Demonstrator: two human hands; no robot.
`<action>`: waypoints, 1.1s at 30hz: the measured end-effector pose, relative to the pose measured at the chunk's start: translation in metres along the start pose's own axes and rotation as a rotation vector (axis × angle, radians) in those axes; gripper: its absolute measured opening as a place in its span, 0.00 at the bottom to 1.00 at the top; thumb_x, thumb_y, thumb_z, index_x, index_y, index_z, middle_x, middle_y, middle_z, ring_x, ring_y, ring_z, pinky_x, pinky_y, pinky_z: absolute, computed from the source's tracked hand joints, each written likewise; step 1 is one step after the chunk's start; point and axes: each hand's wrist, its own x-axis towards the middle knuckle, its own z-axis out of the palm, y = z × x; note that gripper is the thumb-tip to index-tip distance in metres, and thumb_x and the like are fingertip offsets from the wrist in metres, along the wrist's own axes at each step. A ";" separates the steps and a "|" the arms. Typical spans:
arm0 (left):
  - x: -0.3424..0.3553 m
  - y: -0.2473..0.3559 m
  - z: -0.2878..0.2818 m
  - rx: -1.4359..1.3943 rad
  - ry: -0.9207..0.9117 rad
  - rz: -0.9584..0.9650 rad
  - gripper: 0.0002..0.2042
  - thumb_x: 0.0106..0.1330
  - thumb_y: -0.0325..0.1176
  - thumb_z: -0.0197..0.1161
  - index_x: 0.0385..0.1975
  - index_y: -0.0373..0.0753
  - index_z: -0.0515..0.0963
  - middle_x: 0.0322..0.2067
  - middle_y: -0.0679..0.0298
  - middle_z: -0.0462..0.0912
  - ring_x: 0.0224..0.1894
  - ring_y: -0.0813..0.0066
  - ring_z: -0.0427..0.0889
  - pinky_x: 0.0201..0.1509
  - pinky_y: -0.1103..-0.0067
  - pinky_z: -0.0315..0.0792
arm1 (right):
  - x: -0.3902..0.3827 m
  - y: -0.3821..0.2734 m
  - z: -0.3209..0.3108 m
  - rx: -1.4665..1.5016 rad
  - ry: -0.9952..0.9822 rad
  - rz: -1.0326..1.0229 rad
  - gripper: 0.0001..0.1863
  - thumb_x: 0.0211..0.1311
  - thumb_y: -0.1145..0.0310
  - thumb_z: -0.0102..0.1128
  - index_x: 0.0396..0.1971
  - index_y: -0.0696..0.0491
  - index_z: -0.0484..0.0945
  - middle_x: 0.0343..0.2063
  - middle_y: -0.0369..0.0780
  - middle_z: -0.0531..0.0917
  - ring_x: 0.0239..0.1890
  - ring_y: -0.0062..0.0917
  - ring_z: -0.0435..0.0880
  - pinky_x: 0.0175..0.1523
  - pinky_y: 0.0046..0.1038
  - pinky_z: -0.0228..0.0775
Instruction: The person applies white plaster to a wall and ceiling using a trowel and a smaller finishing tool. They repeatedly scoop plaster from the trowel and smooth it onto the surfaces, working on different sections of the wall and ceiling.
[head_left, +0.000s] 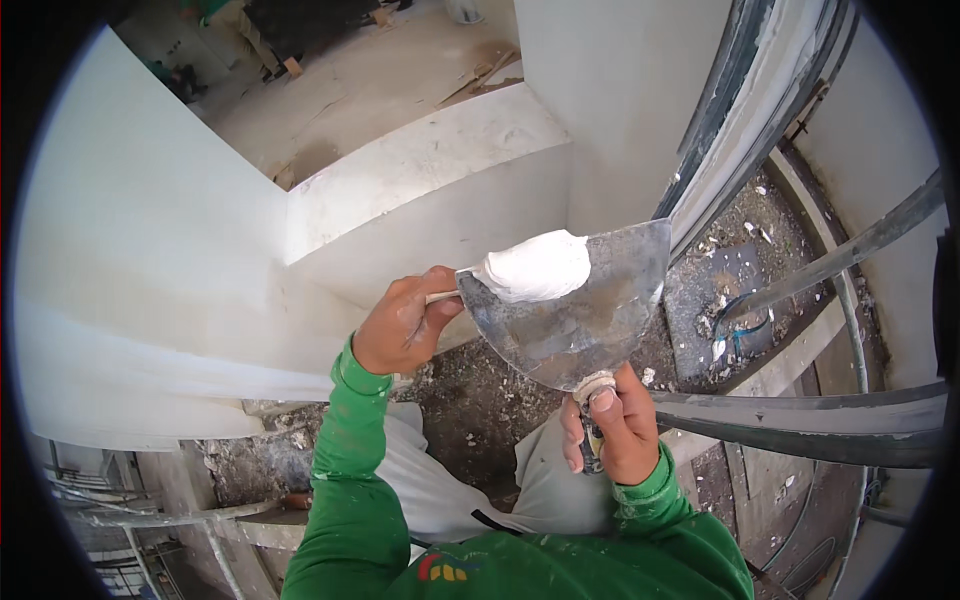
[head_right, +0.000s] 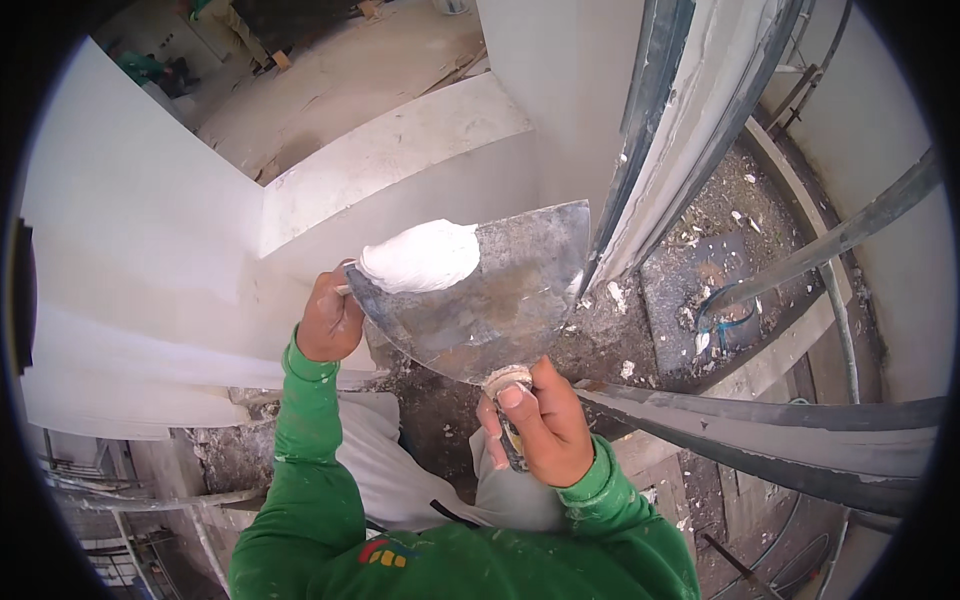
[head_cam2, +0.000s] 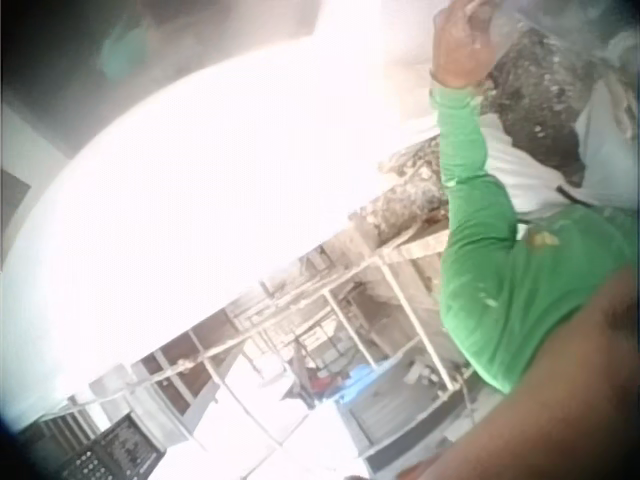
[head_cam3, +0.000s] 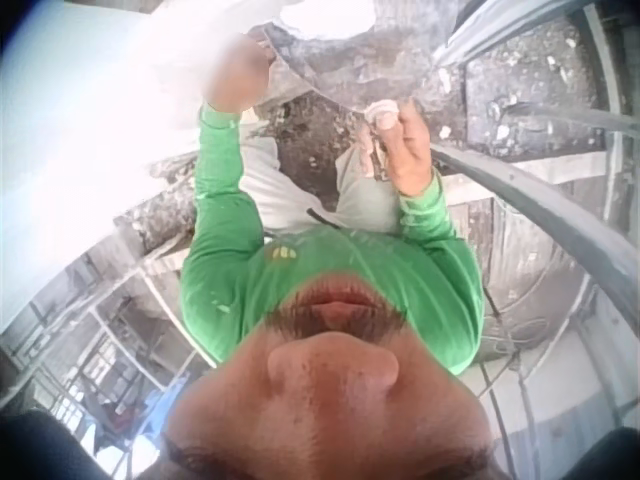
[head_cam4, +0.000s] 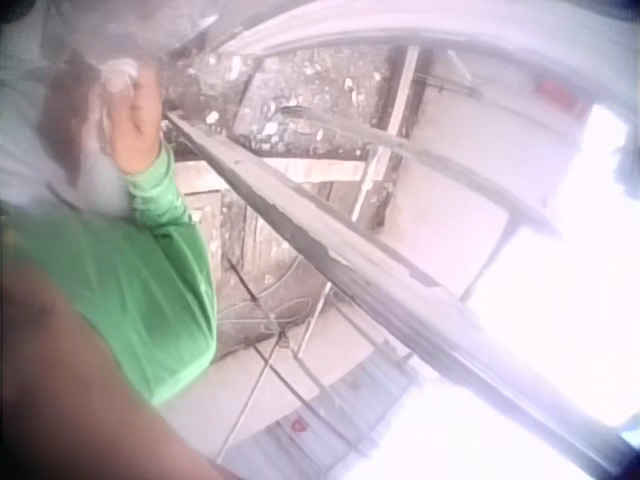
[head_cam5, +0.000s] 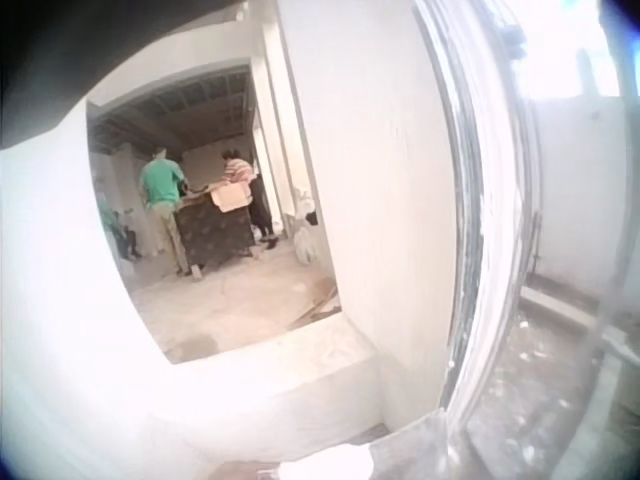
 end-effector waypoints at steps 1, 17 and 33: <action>-0.009 -0.013 0.006 0.081 -0.150 0.017 0.11 0.68 0.32 0.48 0.45 0.33 0.71 0.38 0.53 0.78 0.44 0.67 0.76 0.49 0.72 0.69 | -0.002 0.003 -0.005 -0.064 0.019 -0.039 0.08 0.69 0.67 0.41 0.37 0.57 0.63 0.20 0.39 0.73 0.14 0.19 0.72 0.21 0.21 0.65; -0.031 -0.188 0.383 -1.329 0.578 -1.335 0.13 0.60 0.21 0.48 0.46 0.32 0.66 0.40 0.54 0.74 0.39 0.56 0.80 0.41 0.53 0.79 | -0.070 0.036 -0.013 -0.384 0.601 -0.471 0.23 0.69 0.56 0.40 0.48 0.63 0.59 0.14 0.40 0.67 0.05 0.22 0.64 0.08 0.25 0.61; 0.034 -0.176 0.385 -1.087 0.311 -1.268 0.20 0.52 0.26 0.51 0.46 0.25 0.69 0.41 0.44 0.74 0.39 0.50 0.80 0.32 0.64 0.82 | -0.069 0.034 -0.015 -0.482 0.619 -0.450 0.22 0.69 0.55 0.40 0.47 0.61 0.57 0.13 0.40 0.66 0.05 0.23 0.63 0.07 0.25 0.60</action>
